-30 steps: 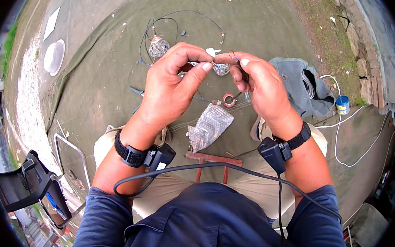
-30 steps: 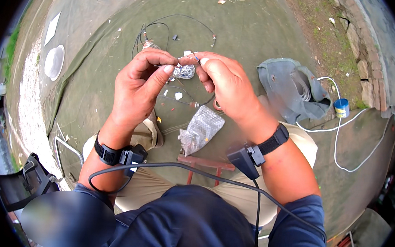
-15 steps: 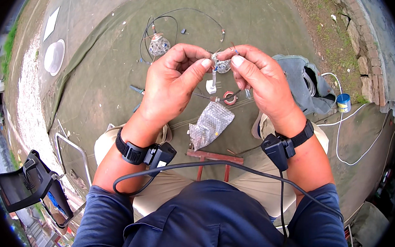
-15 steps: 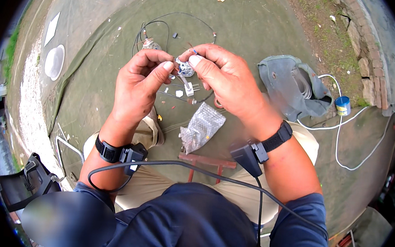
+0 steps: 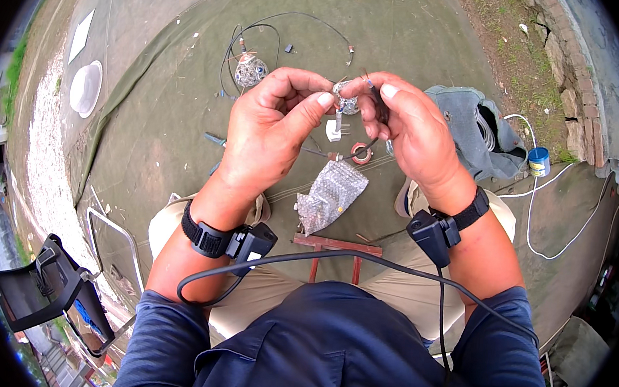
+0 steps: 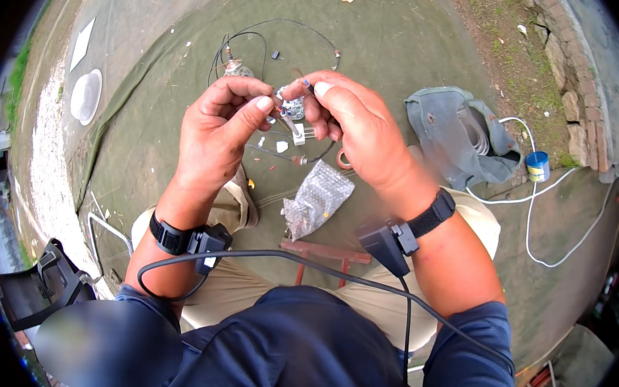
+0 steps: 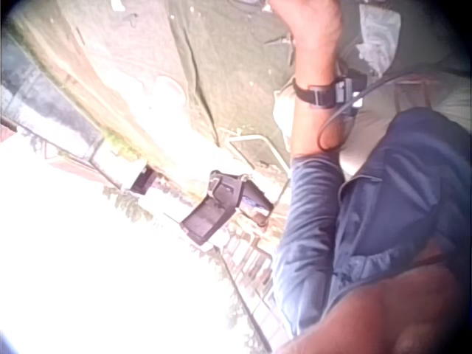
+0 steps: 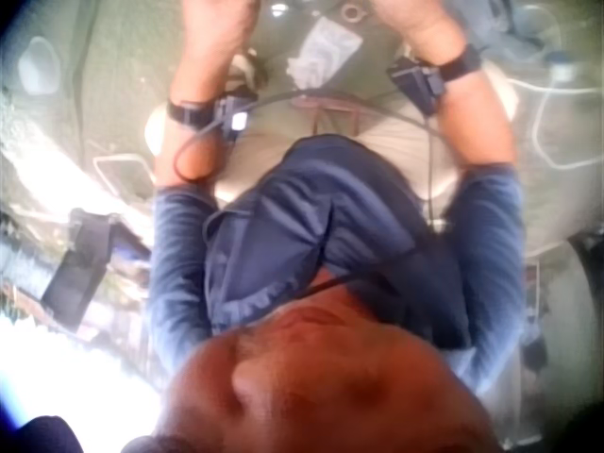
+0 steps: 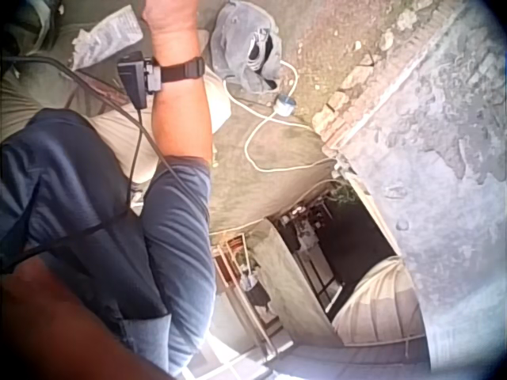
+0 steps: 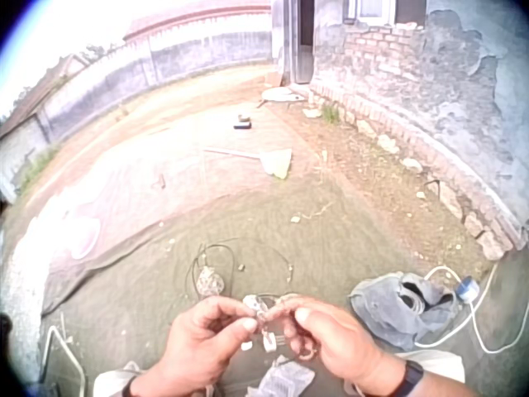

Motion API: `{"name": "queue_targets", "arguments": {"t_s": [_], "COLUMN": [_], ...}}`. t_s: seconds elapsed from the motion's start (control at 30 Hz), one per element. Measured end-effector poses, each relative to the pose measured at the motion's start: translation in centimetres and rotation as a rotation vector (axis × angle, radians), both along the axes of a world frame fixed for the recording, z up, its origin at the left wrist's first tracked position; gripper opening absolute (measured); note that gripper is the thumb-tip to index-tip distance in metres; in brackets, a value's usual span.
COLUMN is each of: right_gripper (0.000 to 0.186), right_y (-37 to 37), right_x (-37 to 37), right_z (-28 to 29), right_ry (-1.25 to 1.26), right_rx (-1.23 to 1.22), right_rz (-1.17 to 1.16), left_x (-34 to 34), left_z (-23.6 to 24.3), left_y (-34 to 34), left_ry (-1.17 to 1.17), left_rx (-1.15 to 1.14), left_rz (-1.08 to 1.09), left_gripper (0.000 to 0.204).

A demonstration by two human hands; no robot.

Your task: The person strips the insulation from a black wire using pliers, then twists the exposed copper strands. They insert the wire into a white connector and secure it with red electrical tape. The person works on a green tarp outdoors with several decorative light fixtures nearby.

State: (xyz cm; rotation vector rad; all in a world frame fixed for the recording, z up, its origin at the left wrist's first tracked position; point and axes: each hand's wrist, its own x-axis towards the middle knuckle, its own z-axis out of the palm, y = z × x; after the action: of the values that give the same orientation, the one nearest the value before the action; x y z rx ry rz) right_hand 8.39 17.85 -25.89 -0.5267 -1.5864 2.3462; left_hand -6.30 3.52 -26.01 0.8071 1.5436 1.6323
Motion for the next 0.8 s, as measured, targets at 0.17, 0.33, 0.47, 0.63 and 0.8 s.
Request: {"name": "queue_targets", "arguments": {"t_s": [0.17, 0.33, 0.47, 0.63, 0.8], "right_gripper": [0.023, 0.018, 0.018, 0.018, 0.019], "right_y": [-0.7, -0.9, -0.9, -1.2, -1.3], "right_x": [-0.2, -0.3, -0.2, -0.3, -0.4], "right_z": [-0.4, -0.8, -0.7, -0.6, -0.9], "right_ry": [-0.039, -0.038, -0.085, -0.074, -0.088], "right_rx": [0.090, 0.151, 0.200, 0.285, 0.271], "right_rz": [-0.047, -0.069, -0.084, -0.085, -0.079], "left_x": [0.1, 0.3, 0.4, 0.5, 0.4], "left_z": [0.3, 0.3, -0.1, 0.1, -0.9], "left_y": [0.0, -0.1, -0.1, -0.2, 0.1], "left_ry": [0.054, 0.072, 0.109, 0.257, 0.357], "left_rx": [0.010, 0.028, 0.063, 0.011, 0.054], "left_rz": [-0.001, 0.008, 0.038, 0.024, 0.073], "left_gripper": [0.014, 0.017, 0.021, 0.024, 0.013]}}
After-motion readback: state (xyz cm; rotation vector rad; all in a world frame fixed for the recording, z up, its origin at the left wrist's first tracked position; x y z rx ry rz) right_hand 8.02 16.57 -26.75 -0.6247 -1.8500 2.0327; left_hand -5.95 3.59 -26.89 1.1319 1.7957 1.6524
